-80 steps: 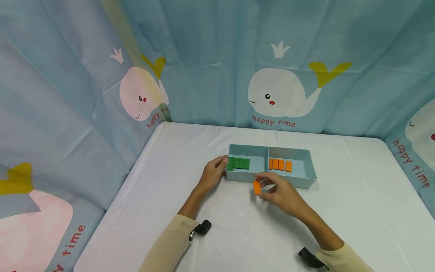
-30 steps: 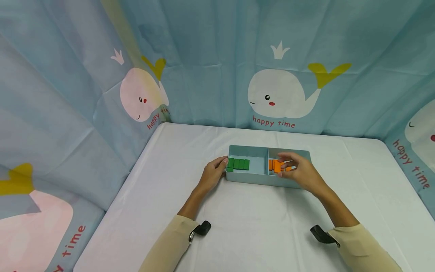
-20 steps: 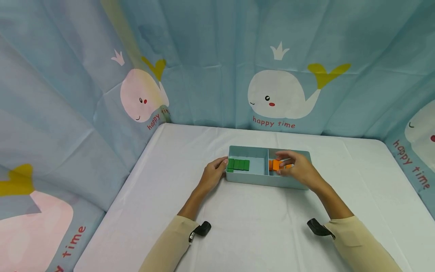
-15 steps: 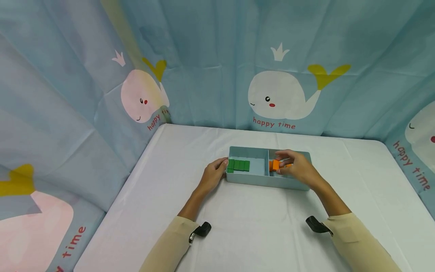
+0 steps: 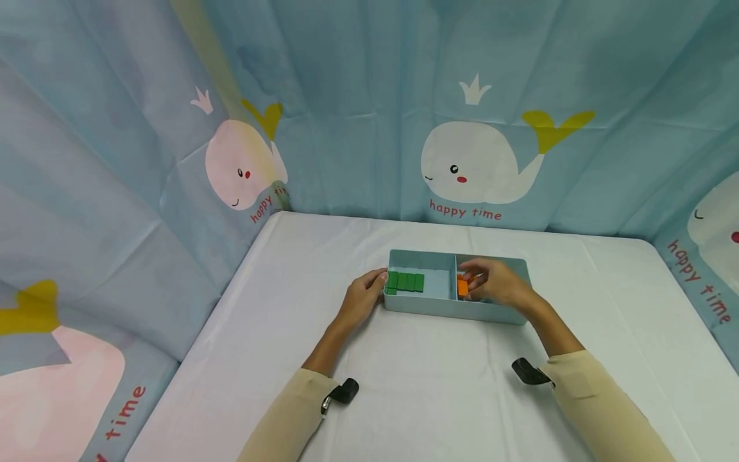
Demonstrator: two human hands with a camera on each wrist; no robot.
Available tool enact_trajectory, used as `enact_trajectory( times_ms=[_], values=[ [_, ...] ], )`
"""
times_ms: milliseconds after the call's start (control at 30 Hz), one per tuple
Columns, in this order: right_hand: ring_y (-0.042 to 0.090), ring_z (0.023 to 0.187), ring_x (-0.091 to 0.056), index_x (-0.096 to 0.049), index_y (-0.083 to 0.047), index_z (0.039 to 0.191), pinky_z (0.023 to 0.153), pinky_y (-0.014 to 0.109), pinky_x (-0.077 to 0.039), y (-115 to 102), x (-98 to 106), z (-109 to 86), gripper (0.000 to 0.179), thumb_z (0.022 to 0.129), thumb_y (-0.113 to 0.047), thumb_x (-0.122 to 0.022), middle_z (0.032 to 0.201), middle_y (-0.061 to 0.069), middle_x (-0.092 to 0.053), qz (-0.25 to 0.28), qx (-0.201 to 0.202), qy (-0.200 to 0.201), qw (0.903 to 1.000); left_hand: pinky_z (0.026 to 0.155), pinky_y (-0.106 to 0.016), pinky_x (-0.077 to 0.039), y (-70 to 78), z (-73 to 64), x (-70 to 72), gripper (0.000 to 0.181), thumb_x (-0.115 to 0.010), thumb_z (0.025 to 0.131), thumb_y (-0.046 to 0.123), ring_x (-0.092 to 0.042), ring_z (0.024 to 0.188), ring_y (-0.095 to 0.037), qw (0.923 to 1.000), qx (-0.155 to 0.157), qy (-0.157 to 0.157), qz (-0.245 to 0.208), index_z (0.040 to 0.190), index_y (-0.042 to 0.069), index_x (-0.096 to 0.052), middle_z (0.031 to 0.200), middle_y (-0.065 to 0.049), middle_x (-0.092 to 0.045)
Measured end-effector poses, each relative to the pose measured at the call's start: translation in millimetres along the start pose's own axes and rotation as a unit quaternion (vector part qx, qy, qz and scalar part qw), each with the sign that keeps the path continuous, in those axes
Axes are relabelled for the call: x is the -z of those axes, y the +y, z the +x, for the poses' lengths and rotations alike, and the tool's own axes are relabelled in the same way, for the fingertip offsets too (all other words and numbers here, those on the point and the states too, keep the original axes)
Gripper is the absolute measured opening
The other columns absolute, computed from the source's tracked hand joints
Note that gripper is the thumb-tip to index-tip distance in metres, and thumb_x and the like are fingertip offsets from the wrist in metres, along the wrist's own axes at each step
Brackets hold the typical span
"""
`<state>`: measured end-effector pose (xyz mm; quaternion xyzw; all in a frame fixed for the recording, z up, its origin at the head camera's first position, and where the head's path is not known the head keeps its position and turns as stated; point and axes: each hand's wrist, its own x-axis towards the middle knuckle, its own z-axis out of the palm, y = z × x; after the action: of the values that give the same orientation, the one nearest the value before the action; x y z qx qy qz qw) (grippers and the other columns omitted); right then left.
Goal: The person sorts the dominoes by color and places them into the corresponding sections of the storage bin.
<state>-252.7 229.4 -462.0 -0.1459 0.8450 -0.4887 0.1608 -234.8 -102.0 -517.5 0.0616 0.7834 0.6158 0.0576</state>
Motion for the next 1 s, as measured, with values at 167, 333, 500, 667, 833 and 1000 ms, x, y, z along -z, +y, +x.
enact_trajectory(
  times_ms=[167, 333, 500, 667, 833, 1000],
  values=[
    [0.029, 0.1, -0.067, -0.054, 0.011, 0.145, 0.079, 0.026, -0.063, -0.2, -2.0, 3.2, 0.06, 0.09, 0.01, -0.075, 0.125, 0.027, -0.063, 0.0, -0.003, -0.013, 0.9999, 0.101, -0.04, -0.061, -1.0, 0.0, -0.2, 0.06, -0.053, 0.111, 0.048, -0.063, 0.134, -0.029, 1.0, -0.002, 0.001, -0.002, 0.154, 0.006, -0.056, 0.15, -0.013, -0.062],
    [0.03, 0.098, -0.065, -0.052, 0.013, 0.145, 0.078, 0.025, -0.062, 0.3, -2.0, 4.4, 0.06, 0.089, 0.012, -0.073, 0.123, 0.028, -0.063, 0.002, -0.003, -0.024, 0.9997, 0.1, -0.036, -0.061, -1.4, 0.2, -0.4, 0.06, -0.052, 0.112, 0.048, -0.062, 0.135, -0.025, 1.0, -0.006, -0.006, 0.001, 0.155, 0.006, -0.054, 0.151, -0.012, -0.061],
    [0.033, 0.097, -0.068, -0.052, 0.016, 0.143, 0.077, 0.024, -0.062, 1.8, -1.8, 4.5, 0.056, 0.09, 0.013, -0.071, 0.117, 0.029, -0.065, -0.008, 0.009, -0.038, 0.9992, 0.101, -0.038, -0.061, -0.2, -0.5, -0.5, 0.059, -0.052, 0.112, 0.047, -0.061, 0.136, -0.026, 1.0, -0.007, -0.006, 0.003, 0.155, 0.007, -0.055, 0.151, -0.012, -0.061],
    [0.036, 0.101, -0.07, -0.05, 0.017, 0.144, 0.08, 0.025, -0.062, 4.5, -1.0, 3.9, 0.053, 0.094, 0.011, -0.068, 0.117, 0.03, -0.067, -0.009, 0.012, -0.053, 0.9985, 0.103, -0.043, -0.06, -0.3, -1.1, -0.8, 0.06, -0.053, 0.111, 0.048, -0.061, 0.137, -0.029, 1.0, -0.007, -0.004, -0.001, 0.155, 0.007, -0.055, 0.151, -0.013, -0.061],
    [0.037, 0.103, -0.07, -0.05, 0.013, 0.146, 0.08, 0.027, -0.062, 6.1, -0.4, 2.5, 0.056, 0.094, 0.008, -0.069, 0.121, 0.03, -0.067, 0.005, 0.008, -0.046, 0.9989, 0.104, -0.046, -0.059, -0.6, -1.0, -0.7, 0.059, -0.052, 0.113, 0.043, -0.058, 0.139, -0.035, 0.9999, -0.008, -0.008, -0.009, 0.156, 0.002, -0.051, 0.154, -0.019, -0.057],
    [0.031, 0.103, -0.071, -0.051, 0.009, 0.149, 0.082, 0.027, -0.063, 5.9, 1.6, -2.2, 0.06, 0.094, 0.003, -0.074, 0.124, 0.029, -0.065, 0.026, 0.0, -0.019, 0.9995, 0.103, -0.048, -0.06, 2.0, 1.0, 0.1, 0.053, -0.049, 0.115, 0.031, -0.058, 0.138, -0.04, 0.9999, 0.001, -0.013, -0.008, 0.155, -0.004, -0.05, 0.153, -0.025, -0.055]
  ],
)
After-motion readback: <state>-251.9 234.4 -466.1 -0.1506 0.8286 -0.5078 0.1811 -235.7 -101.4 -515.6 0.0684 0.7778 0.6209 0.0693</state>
